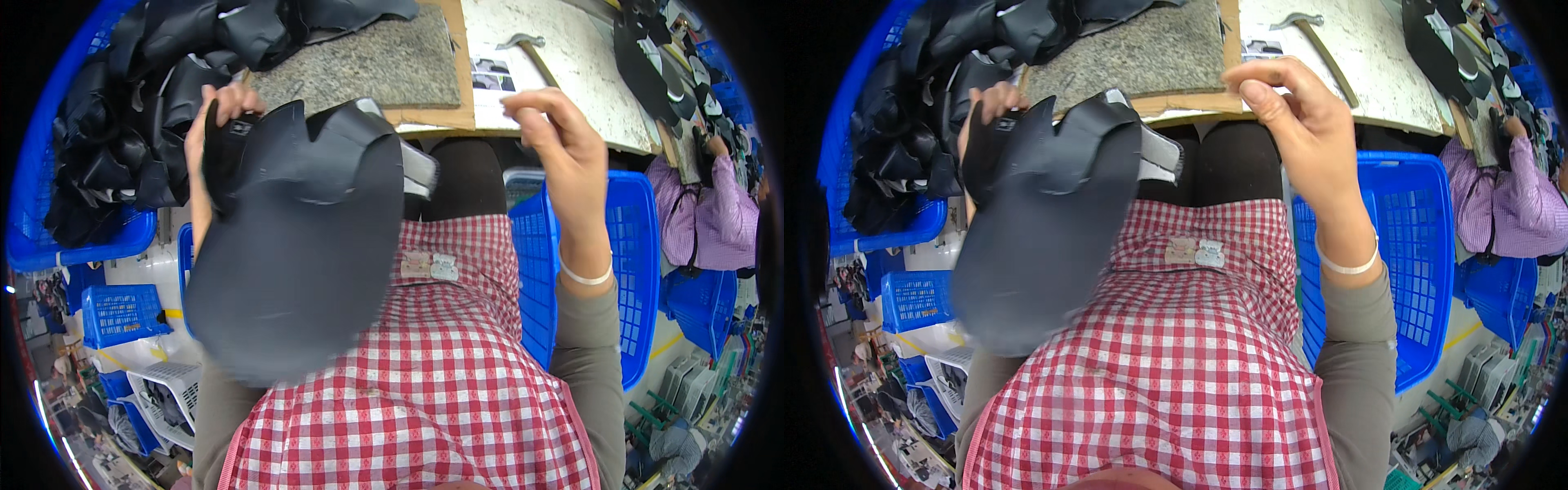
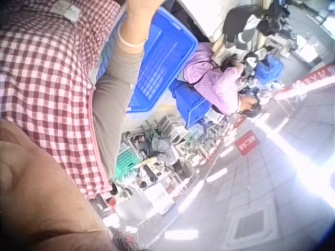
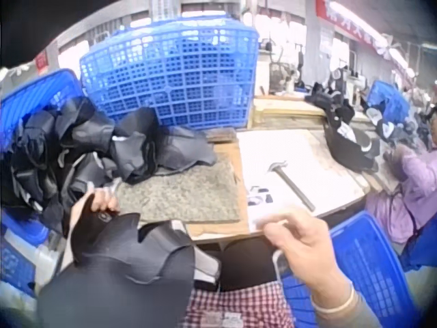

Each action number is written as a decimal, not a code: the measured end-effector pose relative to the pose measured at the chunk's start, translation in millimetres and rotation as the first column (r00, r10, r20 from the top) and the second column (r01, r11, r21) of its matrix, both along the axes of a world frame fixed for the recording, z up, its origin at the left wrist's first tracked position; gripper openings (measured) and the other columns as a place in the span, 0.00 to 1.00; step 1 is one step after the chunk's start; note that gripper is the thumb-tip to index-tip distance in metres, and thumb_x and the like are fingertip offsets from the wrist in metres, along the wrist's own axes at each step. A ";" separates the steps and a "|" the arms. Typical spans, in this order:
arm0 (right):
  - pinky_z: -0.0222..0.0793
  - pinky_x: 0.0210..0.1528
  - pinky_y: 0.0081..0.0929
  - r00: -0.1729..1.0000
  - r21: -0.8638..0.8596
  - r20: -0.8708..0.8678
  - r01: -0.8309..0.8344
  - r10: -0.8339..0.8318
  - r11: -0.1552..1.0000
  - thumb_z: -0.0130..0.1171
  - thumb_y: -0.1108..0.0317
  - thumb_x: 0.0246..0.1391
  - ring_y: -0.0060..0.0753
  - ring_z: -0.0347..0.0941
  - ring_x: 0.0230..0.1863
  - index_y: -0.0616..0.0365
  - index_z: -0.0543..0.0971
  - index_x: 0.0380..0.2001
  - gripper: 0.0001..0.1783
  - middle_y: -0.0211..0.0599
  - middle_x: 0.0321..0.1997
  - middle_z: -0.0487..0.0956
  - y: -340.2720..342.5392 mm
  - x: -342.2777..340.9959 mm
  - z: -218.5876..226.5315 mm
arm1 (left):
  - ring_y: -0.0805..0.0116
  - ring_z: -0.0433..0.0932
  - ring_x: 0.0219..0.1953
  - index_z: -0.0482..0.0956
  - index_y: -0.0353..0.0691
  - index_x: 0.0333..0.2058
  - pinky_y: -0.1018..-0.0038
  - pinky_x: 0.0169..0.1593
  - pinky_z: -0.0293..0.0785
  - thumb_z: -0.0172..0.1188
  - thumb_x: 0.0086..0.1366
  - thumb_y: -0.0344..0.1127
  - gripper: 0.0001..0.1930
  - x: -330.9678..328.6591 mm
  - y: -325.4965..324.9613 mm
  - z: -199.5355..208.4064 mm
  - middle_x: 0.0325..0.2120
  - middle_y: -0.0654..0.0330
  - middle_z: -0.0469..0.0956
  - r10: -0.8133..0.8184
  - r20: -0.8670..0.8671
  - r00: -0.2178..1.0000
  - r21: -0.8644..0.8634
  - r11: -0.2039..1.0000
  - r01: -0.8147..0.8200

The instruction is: The person repeatedly picks up black shoe uppers from a blue basket, aligns and folds the edges, and uses a hammer to tap the seams on a workbench. The person turns the pieces over and continues hammering different edges, then places the finished pieces back on the bench.

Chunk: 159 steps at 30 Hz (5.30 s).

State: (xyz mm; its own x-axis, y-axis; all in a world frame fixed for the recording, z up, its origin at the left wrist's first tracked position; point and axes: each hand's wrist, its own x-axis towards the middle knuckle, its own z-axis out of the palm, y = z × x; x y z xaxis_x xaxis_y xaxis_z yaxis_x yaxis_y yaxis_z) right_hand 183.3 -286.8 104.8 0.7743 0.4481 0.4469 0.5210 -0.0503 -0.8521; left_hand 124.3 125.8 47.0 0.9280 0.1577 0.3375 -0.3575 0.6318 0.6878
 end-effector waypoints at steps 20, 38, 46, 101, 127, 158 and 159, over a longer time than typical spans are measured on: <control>0.71 0.37 0.19 0.669 -0.016 -0.575 -0.584 0.470 0.812 0.71 0.65 0.61 0.14 0.72 0.35 0.58 0.82 0.40 0.10 0.22 0.33 0.79 -17.2 29.2 -79.5 | 0.67 0.79 0.51 0.72 0.38 0.65 0.71 0.54 0.77 0.66 0.61 0.21 0.32 -40.2 -153.5 10.2 0.55 0.55 0.77 -0.062 -0.531 0.845 0.755 0.418 0.505; 0.77 0.34 0.29 0.878 -0.301 -0.422 -0.372 0.227 0.878 0.68 0.58 0.63 0.28 0.77 0.28 0.57 0.80 0.54 0.21 0.36 0.34 0.82 -36.3 13.3 -42.3 | 0.64 0.81 0.24 0.82 0.29 0.34 0.75 0.28 0.78 0.67 0.65 0.36 0.13 -51.6 -71.7 -65.7 0.24 0.52 0.80 -0.258 -0.684 0.683 0.261 0.787 0.559; 0.74 0.35 0.35 0.825 -0.458 -0.449 -0.541 0.342 0.705 0.68 0.55 0.62 0.32 0.79 0.31 0.55 0.79 0.48 0.18 0.37 0.34 0.82 -16.1 19.1 -37.6 | 0.56 0.80 0.59 0.72 0.27 0.64 0.64 0.63 0.74 0.57 0.70 0.26 0.25 -82.1 -137.1 -0.1 0.61 0.45 0.77 0.003 -0.423 0.906 0.697 0.640 0.323; 0.71 0.38 0.34 0.691 -0.775 0.494 0.076 0.527 0.627 0.76 0.66 0.38 0.35 0.78 0.36 0.52 0.83 0.38 0.19 0.28 0.29 0.80 62.0 -14.4 -70.9 | 0.56 0.78 0.53 0.79 0.39 0.50 0.63 0.51 0.78 0.65 0.56 0.29 0.21 -91.4 -131.8 -71.6 0.53 0.56 0.78 -0.037 0.423 0.905 0.903 -0.072 -0.425; 0.77 0.35 0.45 0.968 -0.791 0.063 -0.099 0.242 0.604 0.62 0.54 0.63 0.54 0.82 0.32 0.49 0.86 0.36 0.12 0.42 0.30 0.84 33.9 -11.2 -73.9 | 0.60 0.75 0.49 0.83 0.37 0.46 0.63 0.55 0.73 0.76 0.54 0.30 0.20 -54.6 -147.4 -55.9 0.42 0.58 0.81 -0.303 -0.155 0.940 0.925 0.291 0.246; 0.71 0.33 0.35 0.902 -0.481 0.337 -0.083 0.271 0.873 0.65 0.82 0.30 0.45 0.73 0.35 0.60 0.77 0.31 0.18 0.40 0.31 0.71 17.9 -76.3 -48.1 | 0.70 0.76 0.41 0.87 0.48 0.38 0.70 0.49 0.63 0.66 0.52 0.36 0.13 -92.9 -128.7 -25.0 0.33 0.71 0.83 -0.029 0.610 0.792 0.763 -0.249 -0.597; 0.70 0.32 0.35 0.870 -0.439 0.431 -0.029 0.238 0.898 0.65 0.80 0.30 0.45 0.73 0.34 0.60 0.78 0.30 0.17 0.41 0.30 0.70 17.4 -81.2 -42.8 | 0.70 0.77 0.40 0.88 0.48 0.37 0.70 0.48 0.62 0.66 0.51 0.37 0.13 -99.1 -128.6 -20.3 0.33 0.71 0.84 0.036 0.693 0.720 0.711 -0.202 -0.673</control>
State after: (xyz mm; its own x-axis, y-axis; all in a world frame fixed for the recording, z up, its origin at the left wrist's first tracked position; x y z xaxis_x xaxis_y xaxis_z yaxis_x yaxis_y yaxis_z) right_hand 102.0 -269.4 61.9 0.4411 0.7522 0.4896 0.8740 -0.2359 -0.4249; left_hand 25.2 -2.8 26.7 0.6182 -0.3286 0.7140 -0.5691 -0.8137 0.1183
